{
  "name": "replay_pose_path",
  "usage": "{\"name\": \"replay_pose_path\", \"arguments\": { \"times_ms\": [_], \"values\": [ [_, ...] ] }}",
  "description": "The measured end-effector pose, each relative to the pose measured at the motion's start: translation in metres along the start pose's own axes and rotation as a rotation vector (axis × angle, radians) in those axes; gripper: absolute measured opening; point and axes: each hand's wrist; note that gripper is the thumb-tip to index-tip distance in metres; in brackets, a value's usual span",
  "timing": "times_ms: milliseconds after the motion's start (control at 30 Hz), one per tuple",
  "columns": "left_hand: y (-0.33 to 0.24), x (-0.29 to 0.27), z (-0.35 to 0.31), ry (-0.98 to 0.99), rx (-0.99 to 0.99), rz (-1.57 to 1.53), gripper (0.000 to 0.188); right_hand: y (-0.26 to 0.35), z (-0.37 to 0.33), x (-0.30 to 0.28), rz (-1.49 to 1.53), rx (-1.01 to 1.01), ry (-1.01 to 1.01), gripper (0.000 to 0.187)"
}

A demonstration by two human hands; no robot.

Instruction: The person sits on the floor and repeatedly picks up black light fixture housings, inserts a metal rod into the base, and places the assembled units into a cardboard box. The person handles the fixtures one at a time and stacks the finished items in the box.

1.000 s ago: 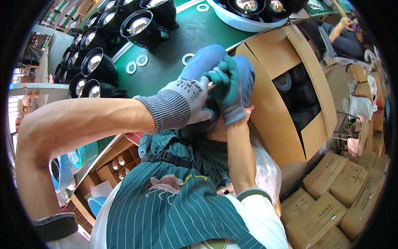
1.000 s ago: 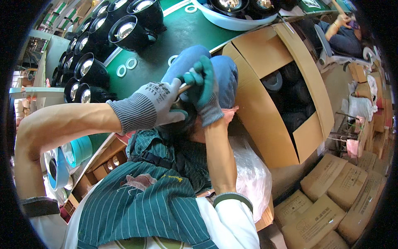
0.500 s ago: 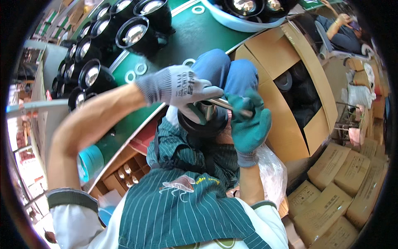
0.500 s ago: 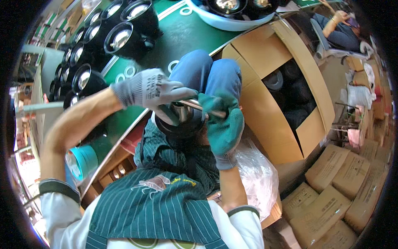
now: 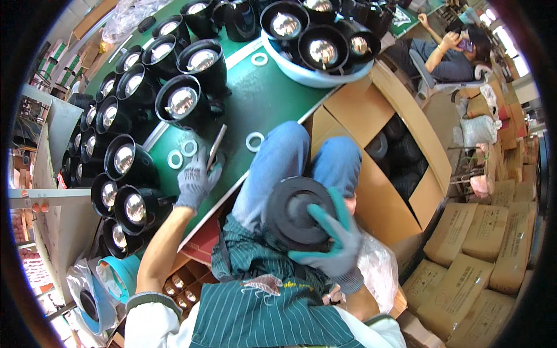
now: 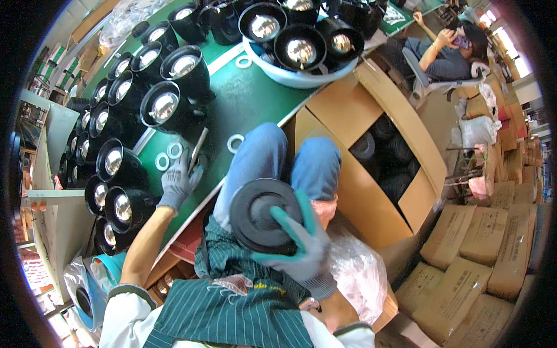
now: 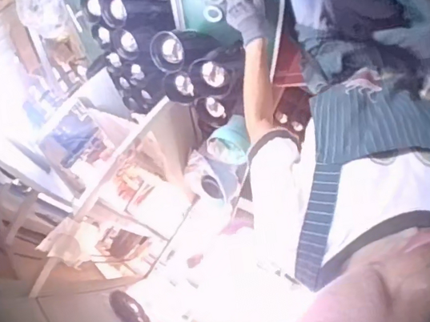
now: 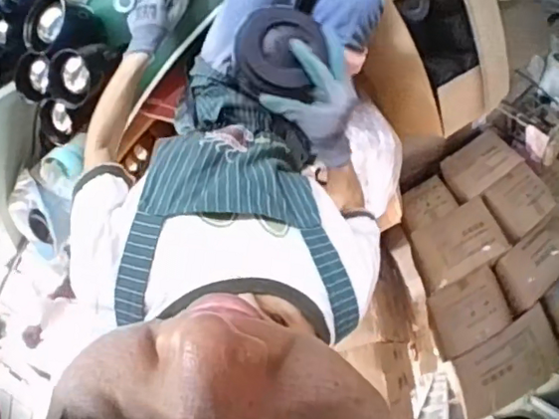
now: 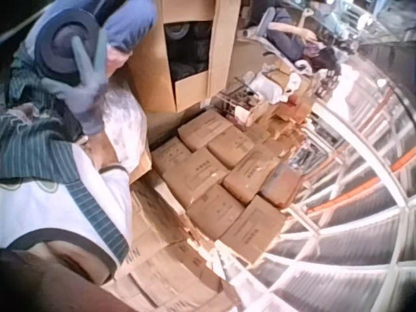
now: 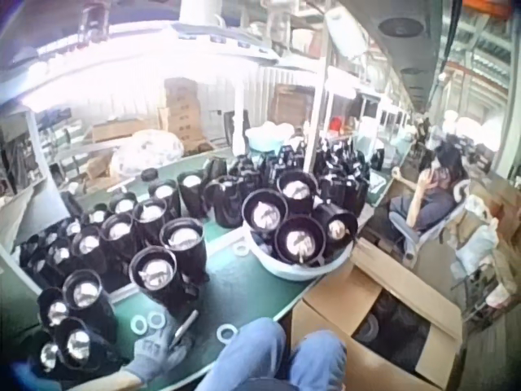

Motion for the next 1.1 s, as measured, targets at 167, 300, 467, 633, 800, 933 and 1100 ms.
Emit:
{"name": "replay_pose_path", "arguments": {
  "times_ms": [167,300,467,633,800,933,1100],
  "values": [
    [-0.001,-0.085,-0.05,-0.525,0.732,-0.257,0.084,-0.007,0.04,-0.028,0.819,0.261,-0.543,0.087],
    [-0.033,-0.103,-0.043,-0.499,0.583,-0.732,0.086,-0.059,0.099,0.0,1.461,0.384,-0.398,0.073],
    [-0.023,-0.191,0.039,-1.1,0.718,-0.325,0.073,-0.067,0.199,0.038,1.812,0.395,0.072,0.076],
    [-0.005,-0.284,0.169,-0.906,0.219,-0.318,0.057,-0.033,0.205,0.036,1.233,0.303,0.113,0.073],
    [0.036,-0.286,0.324,-0.591,0.353,-0.057,0.051,-0.08,0.151,-0.001,1.235,0.544,-0.159,0.064],
    [0.027,-0.231,0.383,-0.515,0.595,0.019,0.057,-0.108,0.086,-0.056,1.241,0.404,-0.576,0.056],
    [0.121,-0.153,0.489,-0.452,0.598,0.059,0.064,-0.157,0.022,-0.11,0.901,0.57,-1.084,0.051]
  ]
}}
Point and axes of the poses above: each hand's wrist, its own z-axis towards the middle knuckle, its own x-axis out of the palm, y = z × x, and after that the axes turned 13 degrees about z, right-handed
